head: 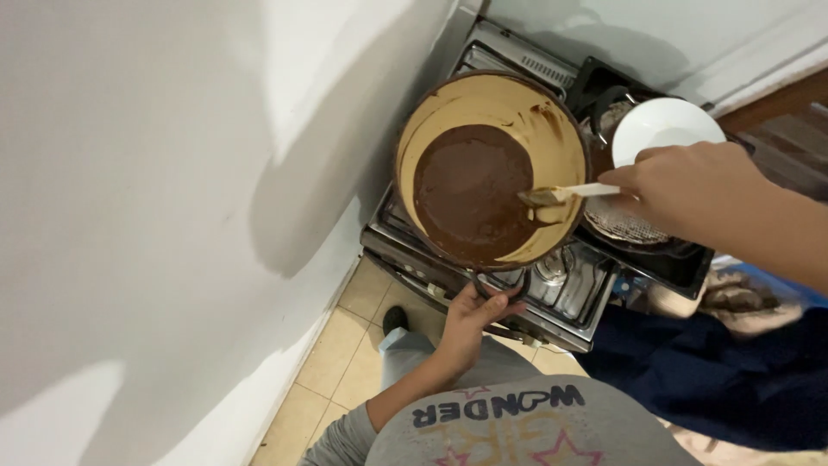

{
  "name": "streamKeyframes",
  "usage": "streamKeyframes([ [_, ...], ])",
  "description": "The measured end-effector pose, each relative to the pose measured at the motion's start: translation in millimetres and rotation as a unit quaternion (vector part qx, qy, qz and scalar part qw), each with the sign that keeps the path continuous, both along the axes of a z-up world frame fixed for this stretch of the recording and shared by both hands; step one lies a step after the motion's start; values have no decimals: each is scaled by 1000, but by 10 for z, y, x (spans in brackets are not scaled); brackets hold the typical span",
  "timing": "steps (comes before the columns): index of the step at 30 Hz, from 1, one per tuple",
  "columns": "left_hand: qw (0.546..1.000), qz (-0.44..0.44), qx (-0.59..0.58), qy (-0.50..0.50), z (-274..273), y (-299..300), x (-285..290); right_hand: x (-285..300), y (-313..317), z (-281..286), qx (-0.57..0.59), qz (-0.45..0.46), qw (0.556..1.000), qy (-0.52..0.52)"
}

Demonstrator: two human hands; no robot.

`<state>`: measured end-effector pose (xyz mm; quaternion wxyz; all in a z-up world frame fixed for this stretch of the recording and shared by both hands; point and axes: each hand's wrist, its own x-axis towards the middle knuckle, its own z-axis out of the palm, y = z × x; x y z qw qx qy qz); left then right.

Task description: Stirring melted chocolate in a pot on a stove.

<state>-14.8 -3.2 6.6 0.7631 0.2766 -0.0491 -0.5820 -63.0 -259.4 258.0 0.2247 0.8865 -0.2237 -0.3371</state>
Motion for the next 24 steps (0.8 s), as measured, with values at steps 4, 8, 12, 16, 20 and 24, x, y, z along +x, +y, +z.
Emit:
streamKeyframes([
  [4,1000,0,9,-7,-93,4,-36,96,114,90,-39,69,994,-77],
  [8,998,-23,30,-55,-116,-17,-16,317,121,162,-31,126,982,-134],
  [12,998,-29,33,-54,-112,9,-17,401,129,96,-22,182,964,-193],
  [16,997,-28,42,-50,-129,30,-19,528,197,19,-16,201,954,-223],
  [20,992,-41,74,-97,-84,24,-8,547,218,37,4,223,949,-222],
  [24,991,-38,75,-109,-53,29,-5,553,-15,-33,-79,149,984,-48],
])
